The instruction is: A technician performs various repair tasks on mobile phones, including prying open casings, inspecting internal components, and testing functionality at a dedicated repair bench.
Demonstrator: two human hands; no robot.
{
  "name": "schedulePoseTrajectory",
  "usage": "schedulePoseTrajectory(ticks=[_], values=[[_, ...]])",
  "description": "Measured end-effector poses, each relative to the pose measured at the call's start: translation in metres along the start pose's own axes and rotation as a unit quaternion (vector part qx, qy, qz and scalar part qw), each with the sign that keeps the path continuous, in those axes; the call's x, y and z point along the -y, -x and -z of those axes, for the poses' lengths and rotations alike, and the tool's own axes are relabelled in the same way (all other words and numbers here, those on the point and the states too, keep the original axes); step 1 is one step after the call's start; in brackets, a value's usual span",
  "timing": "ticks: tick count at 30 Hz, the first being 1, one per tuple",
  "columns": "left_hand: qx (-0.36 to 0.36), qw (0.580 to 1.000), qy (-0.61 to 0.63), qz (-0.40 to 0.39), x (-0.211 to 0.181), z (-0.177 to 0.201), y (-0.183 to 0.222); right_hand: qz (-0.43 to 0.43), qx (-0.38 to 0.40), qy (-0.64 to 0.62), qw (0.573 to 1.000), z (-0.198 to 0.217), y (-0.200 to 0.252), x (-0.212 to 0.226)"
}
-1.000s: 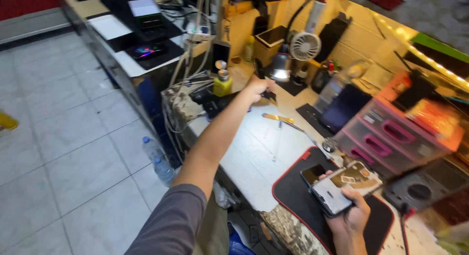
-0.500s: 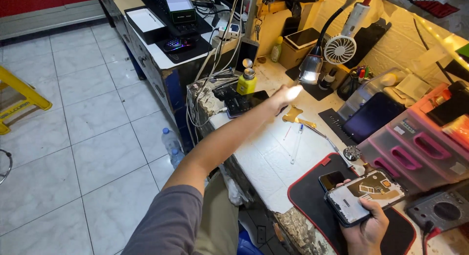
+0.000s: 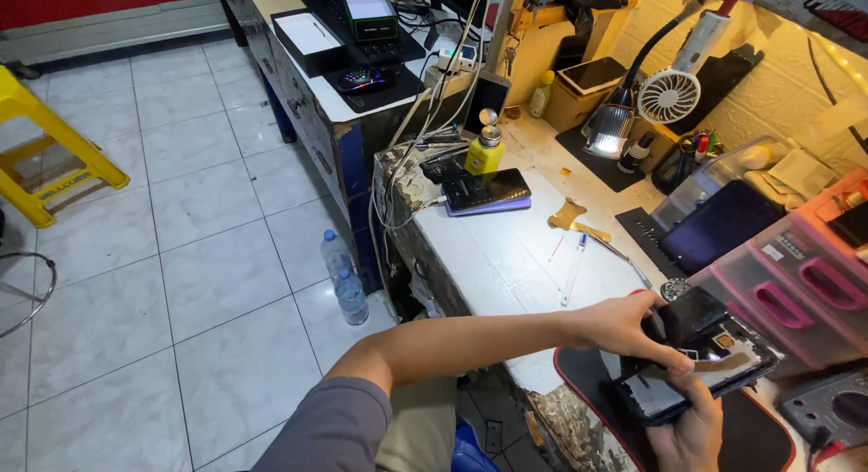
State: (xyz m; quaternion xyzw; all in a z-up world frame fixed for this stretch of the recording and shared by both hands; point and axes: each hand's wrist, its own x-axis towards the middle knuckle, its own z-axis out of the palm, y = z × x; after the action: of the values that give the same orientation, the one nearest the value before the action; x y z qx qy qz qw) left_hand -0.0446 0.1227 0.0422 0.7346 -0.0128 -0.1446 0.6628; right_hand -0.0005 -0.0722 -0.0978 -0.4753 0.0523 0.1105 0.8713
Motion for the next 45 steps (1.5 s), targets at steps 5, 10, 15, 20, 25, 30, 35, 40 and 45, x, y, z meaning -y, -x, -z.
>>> schedulePoseTrajectory(ticks=[5,10,15,20,25,30,35,40,45], values=[[0.027,0.999,0.015,0.014,0.005,-0.007,-0.004,0.040,0.050,0.065,0.996,-0.006,0.005,-0.012],[0.026,0.995,0.084,0.044,0.011,-0.011,-0.006,0.004,0.035,0.088,0.995,-0.020,0.015,-0.005],[-0.006,0.990,0.135,0.048,0.012,-0.018,-0.014,-0.003,0.058,0.077,0.995,-0.024,0.017,-0.001],[-0.010,0.994,0.082,0.071,0.003,-0.016,-0.011,-0.051,0.014,0.112,0.992,-0.055,0.036,0.023],[-0.010,0.994,0.099,0.048,0.017,-0.018,-0.026,-0.015,0.065,0.071,0.995,-0.007,0.006,-0.007],[-0.018,0.997,0.034,0.070,-0.009,-0.018,-0.008,-0.063,0.026,0.094,0.993,-0.009,0.007,-0.004],[-0.026,0.990,-0.014,0.138,-0.027,-0.019,0.000,-0.028,0.067,0.069,0.995,-0.015,0.009,0.000],[0.001,0.998,-0.012,0.065,-0.007,-0.007,-0.005,-0.030,0.049,0.061,0.996,-0.009,0.004,-0.006],[0.059,0.970,-0.038,-0.232,0.064,-0.006,-0.045,0.064,0.053,0.141,0.986,0.002,0.003,-0.027]])
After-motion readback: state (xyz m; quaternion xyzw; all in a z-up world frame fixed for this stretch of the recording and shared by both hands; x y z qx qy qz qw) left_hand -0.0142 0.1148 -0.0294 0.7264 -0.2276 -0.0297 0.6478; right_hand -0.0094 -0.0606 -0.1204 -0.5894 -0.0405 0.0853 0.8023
